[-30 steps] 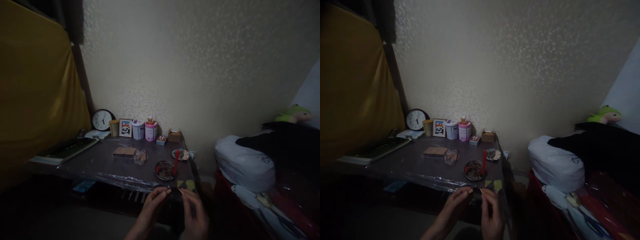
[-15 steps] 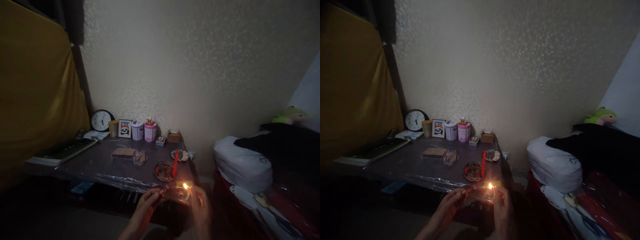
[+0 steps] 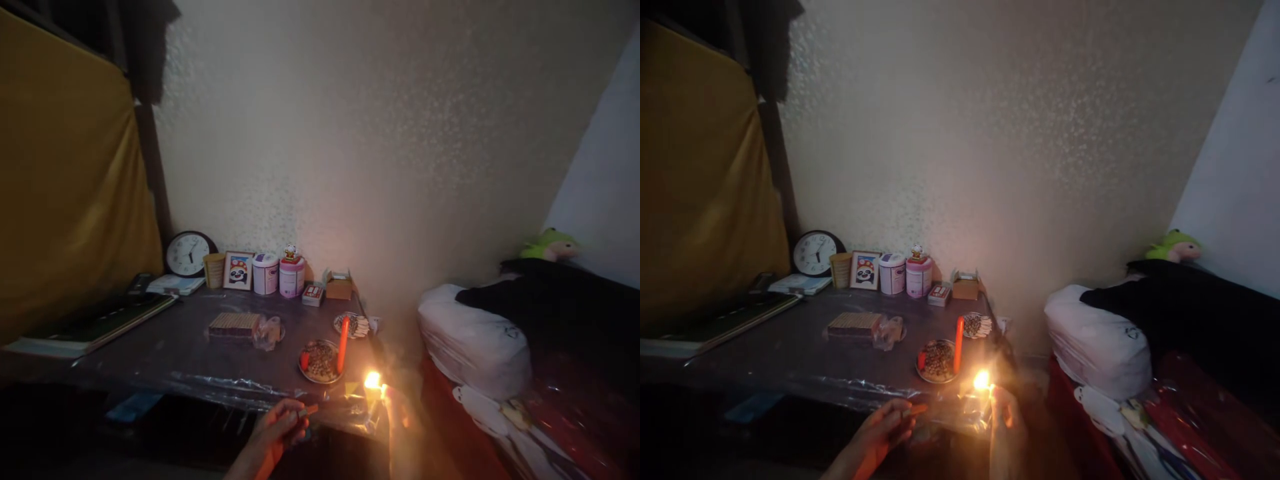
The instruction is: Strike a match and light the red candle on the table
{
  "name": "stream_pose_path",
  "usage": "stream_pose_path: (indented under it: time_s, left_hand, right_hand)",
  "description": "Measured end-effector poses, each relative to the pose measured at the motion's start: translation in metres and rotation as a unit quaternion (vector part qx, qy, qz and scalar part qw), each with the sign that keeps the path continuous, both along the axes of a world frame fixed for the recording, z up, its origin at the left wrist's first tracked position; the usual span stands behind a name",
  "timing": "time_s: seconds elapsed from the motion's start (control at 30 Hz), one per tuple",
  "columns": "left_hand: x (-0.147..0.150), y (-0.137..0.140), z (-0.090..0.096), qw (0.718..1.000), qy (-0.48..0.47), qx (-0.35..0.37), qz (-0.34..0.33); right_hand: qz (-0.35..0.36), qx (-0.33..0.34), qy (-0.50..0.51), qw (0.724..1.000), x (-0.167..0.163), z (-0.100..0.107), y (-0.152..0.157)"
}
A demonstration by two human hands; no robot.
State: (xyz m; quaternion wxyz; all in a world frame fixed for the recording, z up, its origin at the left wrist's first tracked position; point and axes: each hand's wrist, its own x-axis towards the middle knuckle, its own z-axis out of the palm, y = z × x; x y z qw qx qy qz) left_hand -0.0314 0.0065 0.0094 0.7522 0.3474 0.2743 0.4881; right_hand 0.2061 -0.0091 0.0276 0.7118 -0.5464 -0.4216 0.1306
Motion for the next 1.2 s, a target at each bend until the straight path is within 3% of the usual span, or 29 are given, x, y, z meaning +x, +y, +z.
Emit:
stream_pose_path:
  time_s: [0.17, 0.33, 0.67, 1.2]
  left_hand:
    - [0.003, 0.0, -0.004, 0.999, 0.009, -0.043, -0.008]
    - [-0.001, -0.005, -0.003, 0.999, 0.025, -0.023, -0.023]
    - [-0.004, -0.003, -0.014, 0.998, 0.036, -0.039, 0.016]
    - [-0.008, 0.002, -0.019, 0.999, 0.004, -0.034, -0.013]
  right_hand:
    - [0.01, -0.086, 0.108, 0.99, 0.002, 0.0, 0.006]
    - [-0.007, -0.112, 0.105, 0.988, 0.004, 0.006, 0.012]
    - [0.044, -0.064, 0.14, 0.987, 0.004, 0.007, 0.029]
    - [0.084, -0.016, 0.18, 0.98, -0.006, 0.026, 0.032]
